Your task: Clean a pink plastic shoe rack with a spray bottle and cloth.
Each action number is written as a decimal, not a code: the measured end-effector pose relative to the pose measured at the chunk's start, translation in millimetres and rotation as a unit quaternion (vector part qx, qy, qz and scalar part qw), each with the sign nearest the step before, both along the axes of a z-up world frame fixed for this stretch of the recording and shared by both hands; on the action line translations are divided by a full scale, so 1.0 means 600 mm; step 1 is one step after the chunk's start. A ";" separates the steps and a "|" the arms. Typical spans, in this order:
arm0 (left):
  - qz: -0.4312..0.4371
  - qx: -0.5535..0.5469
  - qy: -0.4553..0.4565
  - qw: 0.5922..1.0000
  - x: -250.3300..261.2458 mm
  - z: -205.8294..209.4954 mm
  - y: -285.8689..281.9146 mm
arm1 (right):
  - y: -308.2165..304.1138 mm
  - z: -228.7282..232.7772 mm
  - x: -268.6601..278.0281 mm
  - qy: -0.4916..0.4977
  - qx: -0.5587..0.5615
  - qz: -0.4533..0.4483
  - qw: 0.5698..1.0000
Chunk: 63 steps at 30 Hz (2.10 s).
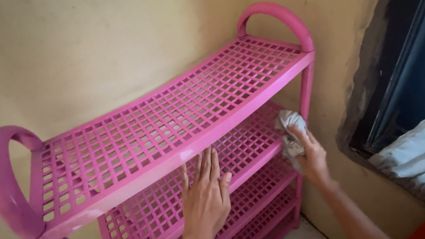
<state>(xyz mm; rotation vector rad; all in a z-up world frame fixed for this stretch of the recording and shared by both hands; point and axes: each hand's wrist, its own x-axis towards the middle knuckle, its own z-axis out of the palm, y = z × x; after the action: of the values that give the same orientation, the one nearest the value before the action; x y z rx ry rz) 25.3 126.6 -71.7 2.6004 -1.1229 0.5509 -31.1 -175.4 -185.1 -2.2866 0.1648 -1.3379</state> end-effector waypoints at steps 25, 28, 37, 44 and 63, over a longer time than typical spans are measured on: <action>-0.009 -0.025 -0.055 0.998 -0.022 0.004 0.007 | 0.247 -0.123 0.033 0.000 0.370 0.119 0.921; -0.027 -0.030 -0.053 0.998 -0.027 0.009 -0.007 | 0.272 -0.103 0.013 -0.073 0.260 0.179 0.946; -0.015 -0.007 -0.066 0.998 -0.038 0.001 -0.015 | 0.096 -0.092 0.049 -0.005 0.478 0.116 0.871; -0.011 -0.009 -0.087 0.996 -0.024 0.009 -0.004 | 0.040 -0.103 0.061 -0.060 0.411 0.073 0.907; -0.027 -0.025 -0.068 0.997 -0.019 0.011 -0.001 | 0.143 -0.091 0.035 0.012 0.081 0.087 0.993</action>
<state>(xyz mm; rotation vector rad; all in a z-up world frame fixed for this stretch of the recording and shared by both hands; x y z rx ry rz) 14.1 125.9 -64.8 2.5140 -1.2020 0.7449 -9.9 -89.4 -239.7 -2.1298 0.0762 -1.1644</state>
